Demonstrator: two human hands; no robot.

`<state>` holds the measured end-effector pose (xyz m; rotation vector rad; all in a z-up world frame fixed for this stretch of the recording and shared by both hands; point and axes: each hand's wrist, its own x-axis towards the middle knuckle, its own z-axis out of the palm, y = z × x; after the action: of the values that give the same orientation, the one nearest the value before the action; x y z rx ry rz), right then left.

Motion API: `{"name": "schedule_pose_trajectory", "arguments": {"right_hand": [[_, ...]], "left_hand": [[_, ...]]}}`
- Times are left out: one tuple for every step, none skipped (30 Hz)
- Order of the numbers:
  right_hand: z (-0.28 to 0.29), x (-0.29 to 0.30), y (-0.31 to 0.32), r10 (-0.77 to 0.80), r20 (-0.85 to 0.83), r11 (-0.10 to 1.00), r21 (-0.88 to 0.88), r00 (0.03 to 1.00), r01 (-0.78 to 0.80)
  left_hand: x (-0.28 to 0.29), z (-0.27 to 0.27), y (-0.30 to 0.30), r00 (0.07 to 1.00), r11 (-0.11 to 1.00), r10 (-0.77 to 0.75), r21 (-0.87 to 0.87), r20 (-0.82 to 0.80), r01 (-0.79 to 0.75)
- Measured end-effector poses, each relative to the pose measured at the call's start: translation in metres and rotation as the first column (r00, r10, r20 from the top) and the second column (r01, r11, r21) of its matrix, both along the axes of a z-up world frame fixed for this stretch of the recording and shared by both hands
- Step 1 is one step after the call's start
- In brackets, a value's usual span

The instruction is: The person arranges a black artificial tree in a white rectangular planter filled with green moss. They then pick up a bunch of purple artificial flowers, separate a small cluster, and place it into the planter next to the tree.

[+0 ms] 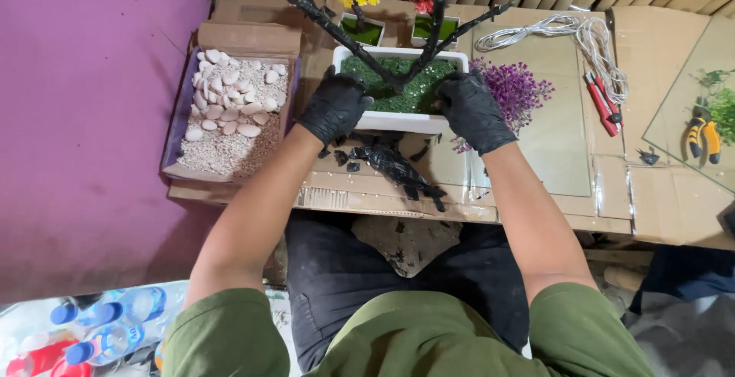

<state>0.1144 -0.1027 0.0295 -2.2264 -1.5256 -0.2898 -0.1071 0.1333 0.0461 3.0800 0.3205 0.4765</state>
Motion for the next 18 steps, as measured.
{"name": "schedule_pose_trajectory", "arguments": {"right_hand": [[-0.009,0.003,-0.003,0.009,-0.004,1.0,0.01,1.0,-0.009],[-0.017,0.007,-0.001,-0.031,0.015,0.999,0.017,0.999,0.031],[-0.024,0.011,0.001,-0.072,0.031,0.997,0.026,0.997,0.071],[-0.03,0.013,0.004,-0.074,0.03,0.997,0.037,0.997,0.073],[-0.035,0.016,0.008,-0.081,0.012,0.996,0.028,0.997,0.081],[-0.036,0.023,0.012,-0.095,-0.001,0.995,0.024,0.995,0.095],[-0.029,0.015,0.005,-0.104,0.002,0.994,0.039,0.995,0.104],[-0.021,0.01,0.002,-0.113,-0.028,0.994,0.004,0.993,0.113],[-0.014,0.004,0.0,-0.122,-0.058,0.992,-0.03,0.991,0.12],[-0.015,0.006,0.003,-0.13,-0.06,0.991,-0.028,0.99,0.129],[-0.016,0.008,0.008,-0.115,-0.045,0.993,-0.036,0.992,0.113],[-0.022,0.007,0.009,-0.093,-0.037,0.994,-0.058,0.995,0.091],[-0.014,-0.001,0.004,-0.096,-0.046,0.993,-0.069,0.994,0.092],[-0.003,-0.008,0.002,-0.095,-0.036,0.993,-0.078,0.995,0.092],[0.009,-0.014,0.001,-0.095,-0.027,0.992,-0.086,0.995,0.092],[0.015,-0.018,0.001,-0.09,-0.021,0.993,-0.081,0.996,0.088],[0.022,-0.021,0.001,-0.093,-0.021,0.992,-0.084,0.995,0.091],[0.026,-0.024,-0.001,-0.098,-0.024,0.991,-0.094,0.995,0.095]], "left_hand": [[-0.005,0.002,-0.008,1.0,1.0,0.009,0.01,-0.004,-0.009],[-0.01,0.008,-0.013,0.999,1.0,0.028,0.004,0.021,-0.028],[-0.013,0.013,-0.018,0.998,0.999,0.047,-0.003,0.046,-0.047],[-0.011,0.0,-0.013,0.998,0.999,0.045,0.008,0.046,-0.045],[-0.009,-0.012,-0.008,0.997,0.999,0.033,0.014,0.077,-0.034],[0.0,-0.021,-0.001,0.994,1.0,0.013,0.023,0.113,-0.015],[-0.007,-0.007,-0.013,0.993,0.999,0.002,0.038,0.118,-0.006],[-0.014,0.007,-0.024,0.994,0.998,0.044,0.046,0.104,-0.049],[-0.02,0.02,-0.033,0.992,0.994,0.085,0.054,0.092,-0.091],[-0.022,0.028,-0.036,0.993,0.995,0.077,0.056,0.091,-0.082],[-0.024,0.035,-0.038,0.992,0.994,0.077,0.063,0.103,-0.084],[-0.029,0.038,-0.044,0.991,0.994,0.085,0.058,0.107,-0.091],[-0.028,0.037,-0.046,0.992,0.995,0.084,0.049,0.097,-0.089],[-0.026,0.037,-0.045,0.989,0.995,0.079,0.051,0.125,-0.086],[-0.025,0.038,-0.044,0.985,0.995,0.074,0.053,0.153,-0.083],[-0.025,0.036,-0.043,0.984,0.994,0.078,0.058,0.159,-0.088],[-0.024,0.034,-0.041,0.984,0.996,0.077,0.042,0.159,-0.084],[-0.024,0.03,-0.041,0.985,0.997,0.075,0.019,0.155,-0.079]]}}
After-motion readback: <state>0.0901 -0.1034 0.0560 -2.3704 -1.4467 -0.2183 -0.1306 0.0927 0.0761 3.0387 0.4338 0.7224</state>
